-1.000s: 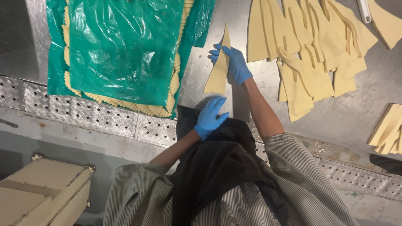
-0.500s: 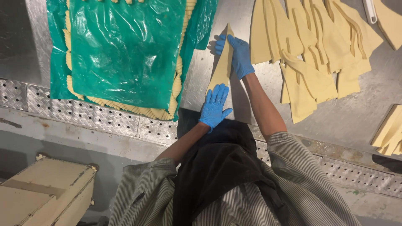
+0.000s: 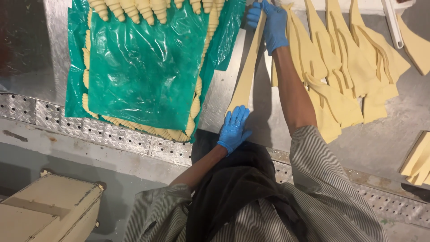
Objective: Rolling triangular pieces of dough into croissants and placing them on a tray.
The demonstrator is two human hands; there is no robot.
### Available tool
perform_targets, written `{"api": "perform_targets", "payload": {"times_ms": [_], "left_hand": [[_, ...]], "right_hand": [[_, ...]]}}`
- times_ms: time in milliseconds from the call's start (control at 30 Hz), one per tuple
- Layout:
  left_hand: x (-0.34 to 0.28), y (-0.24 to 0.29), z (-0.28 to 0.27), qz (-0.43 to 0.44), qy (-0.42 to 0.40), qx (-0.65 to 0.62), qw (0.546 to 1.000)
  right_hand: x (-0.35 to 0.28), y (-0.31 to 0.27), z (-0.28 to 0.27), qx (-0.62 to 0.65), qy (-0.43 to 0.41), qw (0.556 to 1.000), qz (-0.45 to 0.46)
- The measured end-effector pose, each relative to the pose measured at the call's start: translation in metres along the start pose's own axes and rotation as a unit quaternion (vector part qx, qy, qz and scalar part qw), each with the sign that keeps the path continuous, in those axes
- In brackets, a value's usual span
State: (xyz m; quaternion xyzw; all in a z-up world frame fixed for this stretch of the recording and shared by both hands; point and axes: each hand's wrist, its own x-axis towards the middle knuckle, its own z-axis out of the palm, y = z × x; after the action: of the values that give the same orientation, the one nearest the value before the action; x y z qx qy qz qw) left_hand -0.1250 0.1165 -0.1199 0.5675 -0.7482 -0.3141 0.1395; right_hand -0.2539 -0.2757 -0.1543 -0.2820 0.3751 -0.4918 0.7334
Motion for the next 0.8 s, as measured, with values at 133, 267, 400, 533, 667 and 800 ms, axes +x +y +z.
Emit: {"api": "perform_targets", "payload": {"times_ms": [133, 267, 400, 533, 667, 800], "left_hand": [[0.002, 0.002, -0.003, 0.005, 0.012, 0.015, 1.0], [0.004, 0.004, -0.007, 0.002, -0.016, 0.068, 0.998], [0.004, 0.003, -0.006, -0.004, -0.034, 0.061, 0.998], [0.005, 0.003, -0.004, 0.001, -0.027, 0.047, 0.999], [0.008, 0.006, -0.011, 0.008, -0.025, 0.057, 0.998], [0.006, 0.001, -0.022, 0.048, 0.012, 0.042, 0.998]], "right_hand": [[0.027, -0.002, -0.008, -0.008, -0.007, 1.0, -0.017], [0.058, 0.002, -0.021, -0.022, 0.027, 0.998, -0.043], [0.076, -0.006, -0.019, -0.02, 0.08, 0.996, -0.03], [0.085, 0.007, -0.028, -0.062, 0.086, 0.99, -0.088], [0.089, 0.018, -0.042, -0.119, 0.1, 0.974, -0.166], [0.082, 0.028, -0.062, -0.176, 0.121, 0.946, -0.243]]}}
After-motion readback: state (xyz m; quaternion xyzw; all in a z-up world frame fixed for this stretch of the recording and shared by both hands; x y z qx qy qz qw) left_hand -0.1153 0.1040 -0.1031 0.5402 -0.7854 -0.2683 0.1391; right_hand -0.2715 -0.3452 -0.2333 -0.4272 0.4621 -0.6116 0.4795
